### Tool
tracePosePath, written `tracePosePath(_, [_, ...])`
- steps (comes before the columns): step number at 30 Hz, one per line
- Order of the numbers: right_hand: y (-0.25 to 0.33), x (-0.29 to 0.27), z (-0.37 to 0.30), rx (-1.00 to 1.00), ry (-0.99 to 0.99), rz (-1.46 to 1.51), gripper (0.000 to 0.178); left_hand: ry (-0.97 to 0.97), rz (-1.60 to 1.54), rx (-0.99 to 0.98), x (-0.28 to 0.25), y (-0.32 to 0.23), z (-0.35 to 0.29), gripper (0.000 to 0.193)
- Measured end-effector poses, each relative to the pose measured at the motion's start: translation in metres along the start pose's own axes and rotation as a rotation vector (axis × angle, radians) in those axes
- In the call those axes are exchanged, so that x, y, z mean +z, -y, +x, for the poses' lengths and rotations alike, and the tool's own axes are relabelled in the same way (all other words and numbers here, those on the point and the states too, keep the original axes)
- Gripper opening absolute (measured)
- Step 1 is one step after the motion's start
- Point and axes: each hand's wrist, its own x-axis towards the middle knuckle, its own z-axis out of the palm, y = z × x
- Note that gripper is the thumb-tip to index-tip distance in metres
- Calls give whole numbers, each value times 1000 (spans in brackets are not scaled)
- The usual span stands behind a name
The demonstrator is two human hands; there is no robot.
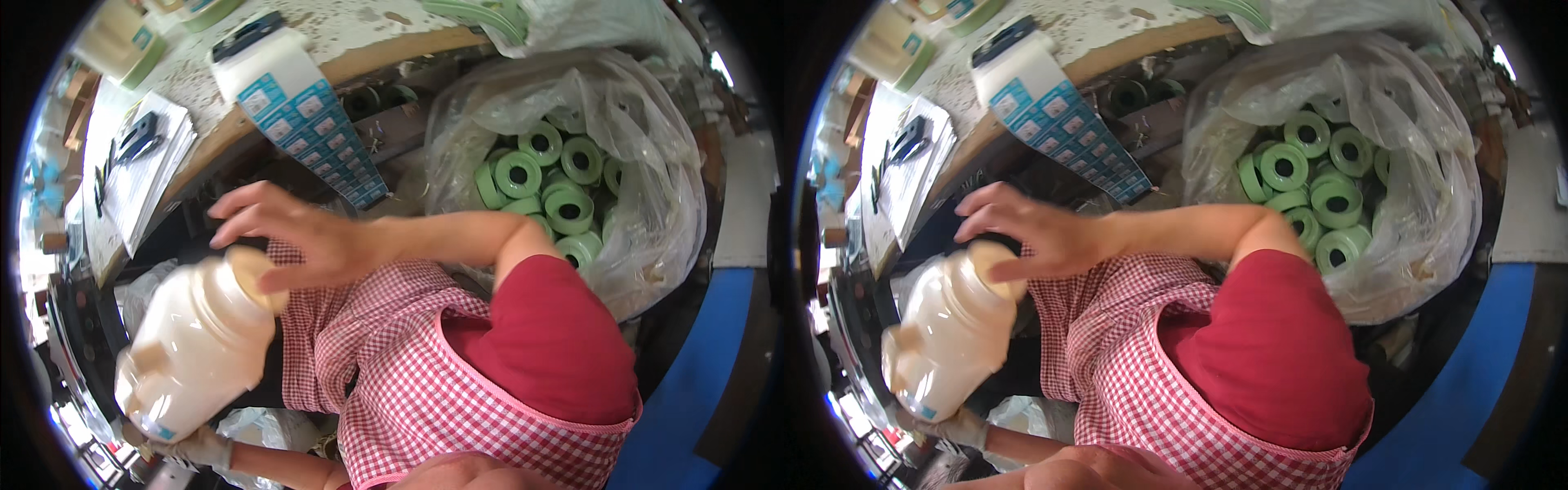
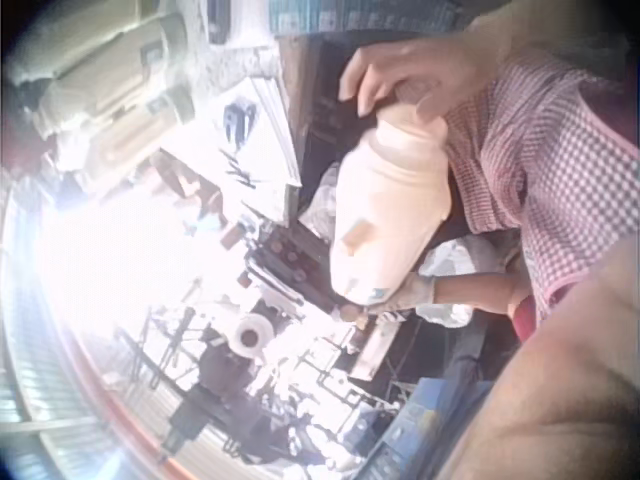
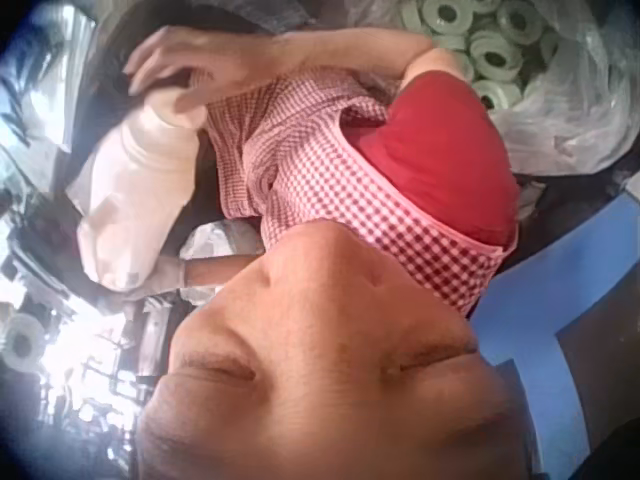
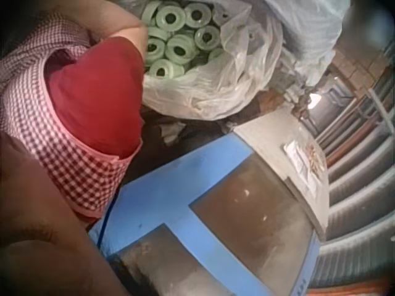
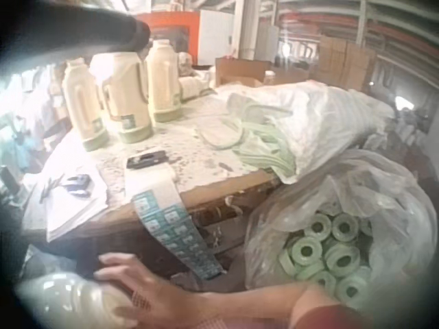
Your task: The person assembles white plastic pitchers by inserting a yellow spout insert, attaching a green lid, and applying a blue label. They repeat this sequence for multiple units, handling each component individually and placing finished pitchers aside.
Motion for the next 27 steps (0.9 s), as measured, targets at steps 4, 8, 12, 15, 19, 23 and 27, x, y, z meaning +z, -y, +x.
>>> tracePosePath(4, [-10, -210, -68, 825, 1034, -868, 34, 0, 133, 62, -13, 14, 38, 54])
tracePosePath(8, [-52, -365, -204, 1440, 793, -1289, 23, -35, 246, 51, -15, 28, 66, 51])
tracePosePath(12, [-94, -385, -362, 1600, 315, -1032, 47, 291, 289, 74, 24, 43, 65, 47])
tracePosePath(15, [-91, -374, -367, 1447, 81, -851, 42, 347, 127, 19, 59, 22, 47, 48])
tracePosePath(19, [-13, -320, -102, 1430, 816, -136, 30, 365, 199, -82, 28, 15, 26, 52])
tracePosePath(23, [34, -222, 35, 543, 554, 200, 40, 249, 99, -48, 32, 16, 5, 47])
tracePosePath(27, [5, -43, 102, 458, 16, 1255, 69, 318, 308, 295, 80, -18, -13, 46])
